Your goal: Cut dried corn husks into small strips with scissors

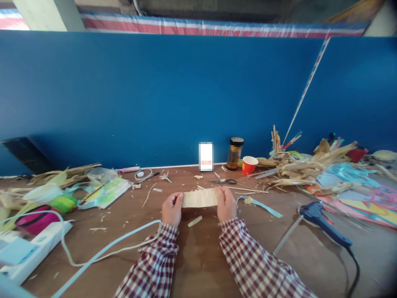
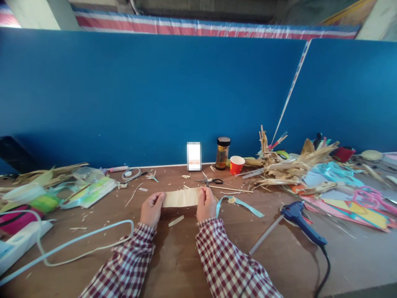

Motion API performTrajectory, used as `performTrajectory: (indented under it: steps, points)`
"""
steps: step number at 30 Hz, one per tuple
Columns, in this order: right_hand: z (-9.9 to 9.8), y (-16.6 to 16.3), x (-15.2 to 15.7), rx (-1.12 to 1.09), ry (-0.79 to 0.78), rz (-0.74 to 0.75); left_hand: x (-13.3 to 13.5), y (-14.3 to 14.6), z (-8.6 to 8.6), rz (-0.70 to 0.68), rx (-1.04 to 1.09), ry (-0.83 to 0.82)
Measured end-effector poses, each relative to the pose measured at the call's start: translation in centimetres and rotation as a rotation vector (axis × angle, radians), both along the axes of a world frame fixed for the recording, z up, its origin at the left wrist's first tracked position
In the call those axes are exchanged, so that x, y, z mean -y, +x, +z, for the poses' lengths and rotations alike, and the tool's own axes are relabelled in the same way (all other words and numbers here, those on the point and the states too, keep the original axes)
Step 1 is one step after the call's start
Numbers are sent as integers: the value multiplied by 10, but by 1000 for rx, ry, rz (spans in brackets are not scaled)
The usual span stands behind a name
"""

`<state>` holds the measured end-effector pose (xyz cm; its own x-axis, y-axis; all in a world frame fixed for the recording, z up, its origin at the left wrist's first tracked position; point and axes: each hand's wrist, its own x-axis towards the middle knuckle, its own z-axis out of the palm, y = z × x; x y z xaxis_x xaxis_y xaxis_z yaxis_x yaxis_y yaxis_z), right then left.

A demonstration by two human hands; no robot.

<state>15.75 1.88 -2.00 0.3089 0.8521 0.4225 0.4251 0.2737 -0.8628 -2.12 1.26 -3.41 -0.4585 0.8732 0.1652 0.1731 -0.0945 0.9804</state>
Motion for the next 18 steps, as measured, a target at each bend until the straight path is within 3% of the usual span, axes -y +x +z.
performTrajectory:
  steps: [10, 18]
  points:
    - [-7, -3, 0, -118, -95, 160, -1, 1, 0, -6, 155, -66]
    - [-13, -6, -1, -97, -94, 277, -7, -4, -7, 116, 228, -72]
